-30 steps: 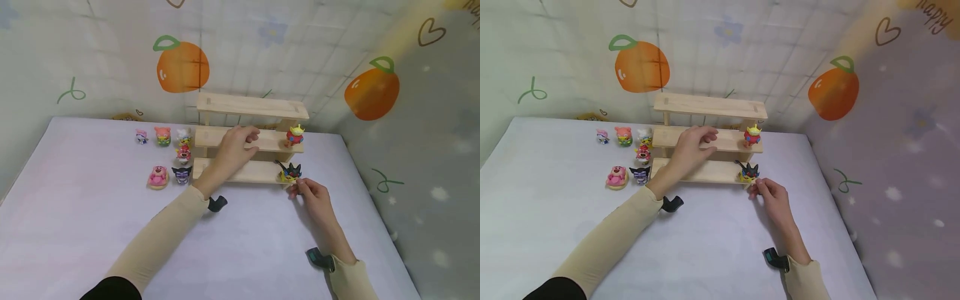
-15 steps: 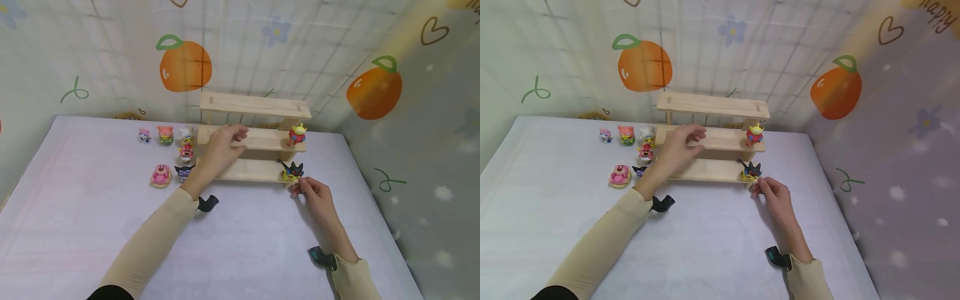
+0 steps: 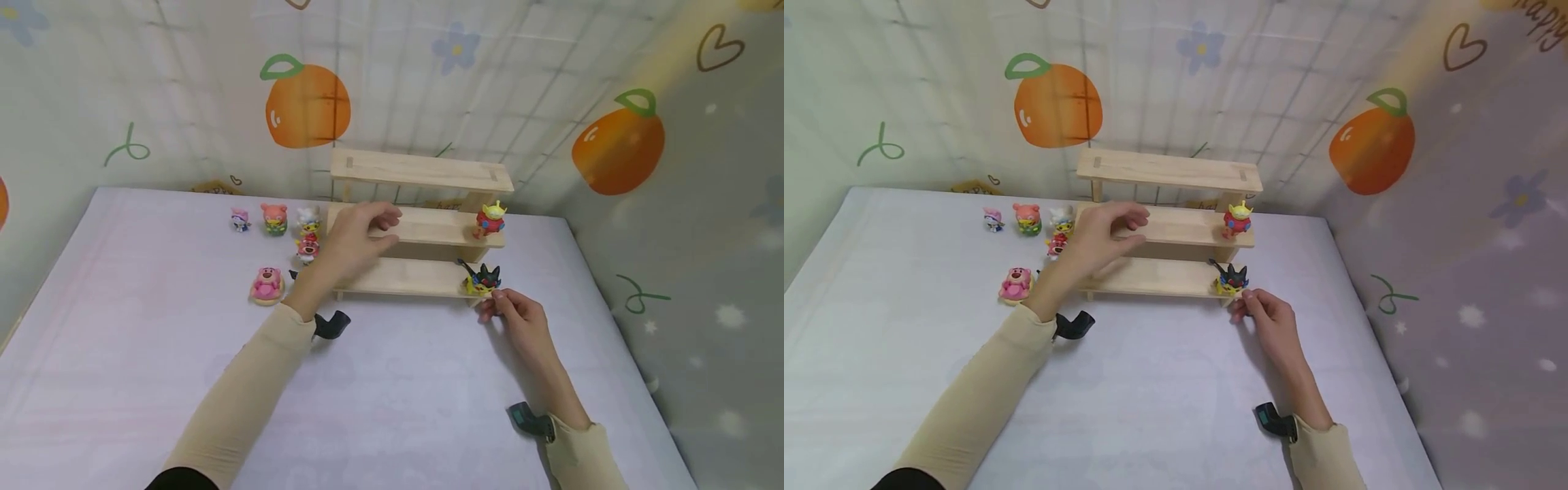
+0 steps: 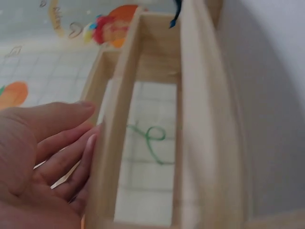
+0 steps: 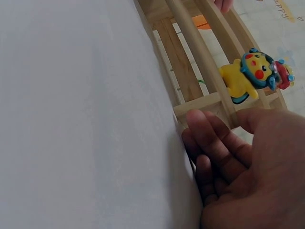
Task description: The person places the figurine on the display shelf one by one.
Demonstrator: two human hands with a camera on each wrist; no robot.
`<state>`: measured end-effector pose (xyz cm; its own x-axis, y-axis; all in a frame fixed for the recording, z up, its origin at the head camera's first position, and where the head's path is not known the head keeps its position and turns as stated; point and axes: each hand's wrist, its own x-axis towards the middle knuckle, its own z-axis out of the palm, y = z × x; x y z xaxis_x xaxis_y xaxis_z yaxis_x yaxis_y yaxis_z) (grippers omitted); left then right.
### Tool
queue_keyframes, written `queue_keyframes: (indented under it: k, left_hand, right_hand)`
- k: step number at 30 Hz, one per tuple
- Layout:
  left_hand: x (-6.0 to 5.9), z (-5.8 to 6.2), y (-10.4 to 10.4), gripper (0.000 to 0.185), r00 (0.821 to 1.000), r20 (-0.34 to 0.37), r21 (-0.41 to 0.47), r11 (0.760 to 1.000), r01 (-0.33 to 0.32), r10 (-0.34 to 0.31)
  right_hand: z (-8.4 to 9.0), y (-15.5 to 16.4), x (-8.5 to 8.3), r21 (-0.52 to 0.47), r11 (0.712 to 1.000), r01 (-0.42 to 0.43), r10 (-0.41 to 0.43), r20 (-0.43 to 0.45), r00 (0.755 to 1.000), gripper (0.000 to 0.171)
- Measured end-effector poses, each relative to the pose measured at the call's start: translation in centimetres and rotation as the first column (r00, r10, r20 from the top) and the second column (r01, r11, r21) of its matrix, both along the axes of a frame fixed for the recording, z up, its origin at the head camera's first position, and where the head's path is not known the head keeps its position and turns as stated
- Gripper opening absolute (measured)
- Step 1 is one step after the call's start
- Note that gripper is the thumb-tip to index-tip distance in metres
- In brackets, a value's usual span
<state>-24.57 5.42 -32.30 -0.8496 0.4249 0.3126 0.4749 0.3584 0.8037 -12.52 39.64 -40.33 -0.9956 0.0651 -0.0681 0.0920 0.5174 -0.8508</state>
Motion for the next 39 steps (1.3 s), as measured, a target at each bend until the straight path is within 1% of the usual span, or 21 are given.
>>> queue_keyframes:
  k: [3,6,11,13,17,19,21,22,24,26,28,29,31,34,37,39]
  left_hand:
    - [-0.2,0.1,-1.3,0.029,0.999,0.019,0.027,0.999,0.036,-0.037]
    - [-0.4,0.2,-2.8,0.023,1.000,0.009,0.021,0.999,0.027,-0.027]
    - [-0.4,0.6,-5.8,0.016,0.999,-0.020,0.007,0.999,-0.036,0.036]
    - [-0.4,0.8,-7.3,0.015,0.998,-0.017,-0.002,0.999,-0.052,0.052]
    - [-0.8,0.7,-10.6,0.017,0.995,-0.035,-0.063,0.993,-0.100,0.098]
    - [-1.2,0.4,-12.5,0.017,0.990,-0.044,-0.088,0.986,-0.140,0.137]
    - [-1.7,0.0,-14.6,0.017,0.979,-0.047,-0.094,0.975,-0.203,0.199]
    - [-1.9,-0.3,-15.6,0.016,0.971,-0.044,-0.085,0.967,-0.239,0.236]
    - [-2.4,-1.0,-17.5,0.016,0.947,-0.028,-0.073,0.945,-0.320,0.319]
    - [-2.9,-1.7,-19.0,0.016,0.920,-0.010,-0.053,0.918,-0.392,0.392]
    - [-3.1,-2.2,-19.9,0.016,0.896,-0.001,-0.040,0.895,-0.444,0.444]
    - [-3.2,-2.3,-20.2,0.017,0.888,0.003,-0.038,0.888,-0.459,0.459]
    - [-3.3,-2.4,-20.5,0.016,0.878,0.006,-0.028,0.878,-0.478,0.478]
    - [-3.4,-2.6,-20.6,0.016,0.869,0.007,-0.026,0.869,-0.494,0.495]
    - [-3.6,-3.1,-20.9,0.017,0.867,0.010,-0.037,0.867,-0.497,0.498]
    - [-3.8,-3.7,-21.0,0.020,0.869,0.023,-0.056,0.869,-0.492,0.494]
  right_hand:
    - [0.0,0.0,0.0,0.005,1.000,-0.003,0.003,0.009,1.000,0.051]
    - [0.1,-0.1,0.0,0.014,1.000,0.000,0.000,0.012,1.000,0.051]
    - [0.2,-0.1,-0.1,0.012,1.000,0.004,-0.004,0.005,1.000,0.050]
    - [0.1,-0.1,-0.1,0.015,1.000,0.005,-0.005,0.010,1.000,0.051]
    - [0.2,0.0,0.0,0.029,0.999,0.016,-0.017,0.039,0.999,0.052]
    - [0.2,0.0,0.1,0.031,0.999,0.021,-0.022,0.048,0.999,0.053]
    - [0.2,0.0,0.0,0.023,1.000,0.020,-0.021,0.047,0.999,0.053]
    - [0.2,0.0,0.0,0.017,1.000,0.018,-0.019,0.044,0.999,0.053]
    - [0.2,0.0,0.0,0.010,1.000,0.016,-0.017,0.041,0.999,0.052]
    - [0.2,0.1,0.0,0.012,1.000,0.021,-0.021,0.048,0.999,0.053]
    - [0.2,0.1,0.1,0.017,0.999,0.028,-0.029,0.063,0.998,0.054]
    - [0.2,0.1,0.1,0.021,0.999,0.031,-0.033,0.069,0.997,0.054]
    - [0.2,0.2,0.2,0.026,0.999,0.033,-0.035,0.070,0.997,0.055]
    - [0.1,0.2,0.1,0.019,1.000,0.024,-0.025,0.043,0.999,0.053]
    - [0.1,0.1,0.0,0.015,1.000,0.013,-0.014,0.026,1.000,0.052]
    - [0.2,0.0,0.0,0.015,1.000,0.013,-0.014,0.027,1.000,0.052]
